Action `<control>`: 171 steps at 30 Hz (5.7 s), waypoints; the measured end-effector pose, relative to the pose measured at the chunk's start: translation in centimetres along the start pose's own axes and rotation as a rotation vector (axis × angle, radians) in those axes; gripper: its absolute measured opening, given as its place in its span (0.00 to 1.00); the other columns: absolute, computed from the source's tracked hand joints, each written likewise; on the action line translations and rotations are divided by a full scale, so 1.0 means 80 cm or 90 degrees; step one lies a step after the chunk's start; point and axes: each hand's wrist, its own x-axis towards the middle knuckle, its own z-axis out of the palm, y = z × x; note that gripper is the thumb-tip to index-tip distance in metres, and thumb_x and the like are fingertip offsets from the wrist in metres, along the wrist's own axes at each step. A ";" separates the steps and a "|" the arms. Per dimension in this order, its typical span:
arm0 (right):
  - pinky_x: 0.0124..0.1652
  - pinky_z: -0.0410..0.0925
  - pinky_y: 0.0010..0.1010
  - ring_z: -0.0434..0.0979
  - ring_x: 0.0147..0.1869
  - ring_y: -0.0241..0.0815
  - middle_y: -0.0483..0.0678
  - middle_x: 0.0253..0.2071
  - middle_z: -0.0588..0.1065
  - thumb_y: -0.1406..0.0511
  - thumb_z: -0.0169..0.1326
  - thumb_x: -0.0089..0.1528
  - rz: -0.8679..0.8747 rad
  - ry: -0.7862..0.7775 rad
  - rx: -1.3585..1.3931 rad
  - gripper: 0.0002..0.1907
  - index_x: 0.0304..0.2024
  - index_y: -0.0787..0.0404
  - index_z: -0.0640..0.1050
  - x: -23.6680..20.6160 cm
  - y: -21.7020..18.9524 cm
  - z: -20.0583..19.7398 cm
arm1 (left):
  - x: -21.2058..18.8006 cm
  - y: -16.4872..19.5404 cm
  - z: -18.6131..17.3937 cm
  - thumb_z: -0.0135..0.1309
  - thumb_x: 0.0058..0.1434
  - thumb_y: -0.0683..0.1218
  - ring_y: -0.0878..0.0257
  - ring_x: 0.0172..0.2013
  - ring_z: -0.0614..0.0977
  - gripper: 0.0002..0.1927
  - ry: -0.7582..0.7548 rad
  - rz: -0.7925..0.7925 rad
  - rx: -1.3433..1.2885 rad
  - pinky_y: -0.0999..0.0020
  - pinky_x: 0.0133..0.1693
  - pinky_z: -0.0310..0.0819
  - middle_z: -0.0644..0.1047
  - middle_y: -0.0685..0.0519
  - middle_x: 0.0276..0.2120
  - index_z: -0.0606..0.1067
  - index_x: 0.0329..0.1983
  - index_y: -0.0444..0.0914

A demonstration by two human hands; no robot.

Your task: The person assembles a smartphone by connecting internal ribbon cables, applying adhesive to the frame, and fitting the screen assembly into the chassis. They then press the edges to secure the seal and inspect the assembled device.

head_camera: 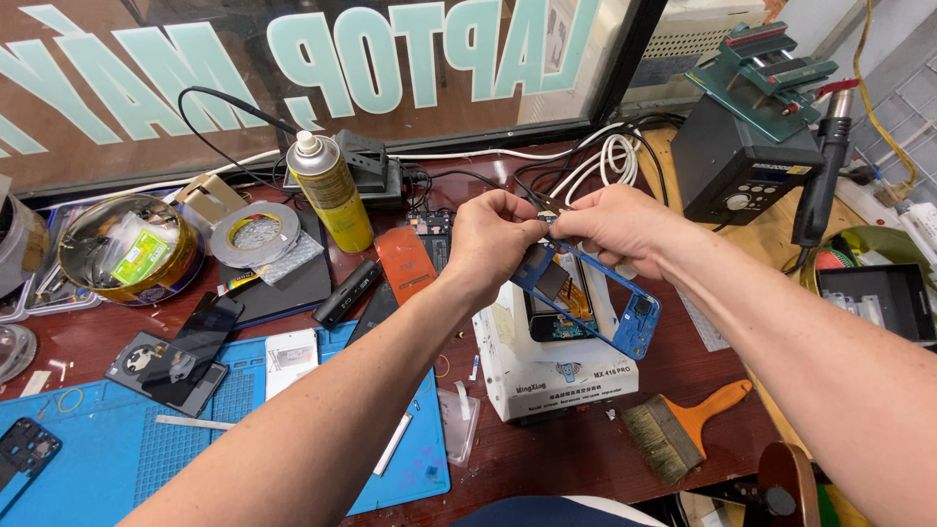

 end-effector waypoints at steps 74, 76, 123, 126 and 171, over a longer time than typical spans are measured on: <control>0.36 0.70 0.32 0.79 0.37 0.38 0.46 0.36 0.80 0.65 0.64 0.60 0.081 0.357 -0.068 0.11 0.44 0.61 0.82 0.024 0.186 -0.024 | 0.019 -0.040 -0.097 0.61 0.53 0.37 0.60 0.29 0.84 0.08 -0.108 -0.282 -0.176 0.62 0.34 0.85 0.82 0.47 0.32 0.79 0.37 0.36; 0.39 0.69 0.29 0.79 0.37 0.35 0.45 0.34 0.81 0.63 0.63 0.60 -0.052 0.431 -0.175 0.10 0.39 0.62 0.85 0.009 0.168 -0.021 | 0.018 -0.039 -0.094 0.61 0.53 0.37 0.60 0.29 0.84 0.08 -0.118 -0.283 -0.160 0.62 0.34 0.85 0.83 0.47 0.32 0.79 0.37 0.35; 0.43 0.71 0.35 0.82 0.41 0.43 0.49 0.37 0.82 0.62 0.60 0.64 -0.086 0.460 -0.189 0.09 0.42 0.60 0.82 -0.013 0.129 0.024 | 0.011 -0.014 -0.132 0.59 0.54 0.37 0.59 0.32 0.85 0.12 -0.129 -0.321 -0.216 0.61 0.39 0.86 0.82 0.46 0.35 0.79 0.43 0.34; 0.44 0.72 0.34 0.83 0.41 0.43 0.49 0.37 0.83 0.62 0.62 0.61 -0.098 0.386 -0.170 0.10 0.41 0.60 0.82 -0.018 0.129 0.020 | 0.011 -0.019 -0.129 0.58 0.55 0.37 0.60 0.32 0.84 0.12 -0.129 -0.326 -0.233 0.63 0.39 0.86 0.81 0.48 0.35 0.78 0.43 0.35; 0.47 0.74 0.30 0.84 0.43 0.38 0.48 0.40 0.84 0.64 0.56 0.60 -0.185 0.216 -0.228 0.19 0.54 0.56 0.81 -0.012 0.129 -0.007 | -0.010 -0.004 -0.087 0.56 0.56 0.38 0.57 0.34 0.85 0.09 -0.105 -0.306 -0.222 0.60 0.40 0.86 0.82 0.44 0.37 0.78 0.41 0.32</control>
